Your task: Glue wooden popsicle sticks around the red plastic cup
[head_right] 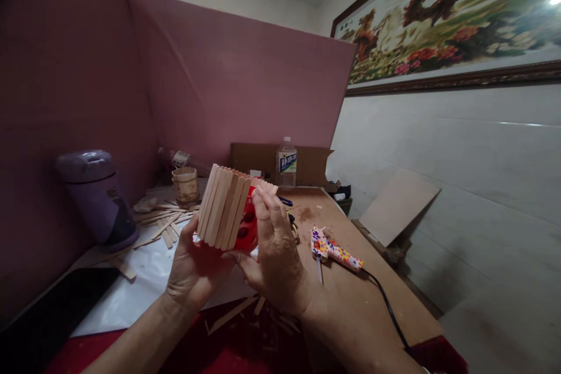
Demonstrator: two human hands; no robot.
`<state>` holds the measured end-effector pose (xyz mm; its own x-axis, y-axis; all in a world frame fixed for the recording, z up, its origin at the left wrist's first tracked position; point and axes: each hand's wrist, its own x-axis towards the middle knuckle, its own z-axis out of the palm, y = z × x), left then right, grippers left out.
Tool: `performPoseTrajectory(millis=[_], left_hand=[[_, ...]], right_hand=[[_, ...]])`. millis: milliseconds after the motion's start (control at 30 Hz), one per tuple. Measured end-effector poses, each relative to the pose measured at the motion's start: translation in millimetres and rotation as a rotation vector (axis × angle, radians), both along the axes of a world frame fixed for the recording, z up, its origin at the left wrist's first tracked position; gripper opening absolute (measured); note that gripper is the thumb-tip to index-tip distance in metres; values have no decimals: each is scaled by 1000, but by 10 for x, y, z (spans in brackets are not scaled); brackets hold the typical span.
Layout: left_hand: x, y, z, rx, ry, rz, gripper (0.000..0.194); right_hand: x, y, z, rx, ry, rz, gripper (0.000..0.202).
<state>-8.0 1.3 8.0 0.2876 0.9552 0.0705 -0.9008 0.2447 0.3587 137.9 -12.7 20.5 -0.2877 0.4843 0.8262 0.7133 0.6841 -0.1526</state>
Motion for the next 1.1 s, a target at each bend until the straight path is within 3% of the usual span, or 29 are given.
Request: performPoseTrajectory(millis=[600, 800, 1000, 1100], left_hand=[[4, 3, -21, -24, 2, 19, 44], [25, -5, -19, -57, 21, 5, 51], [44, 14, -49, -11, -35, -47, 54], [45, 16, -79, -5, -19, -69, 54]], right_hand=[[-46, -19, -26, -16, 31, -36, 83], [16, 0, 28, 6, 16, -43, 91], [53, 61, 145, -180, 292, 139, 44], [29, 98, 190, -281, 391, 187, 30]])
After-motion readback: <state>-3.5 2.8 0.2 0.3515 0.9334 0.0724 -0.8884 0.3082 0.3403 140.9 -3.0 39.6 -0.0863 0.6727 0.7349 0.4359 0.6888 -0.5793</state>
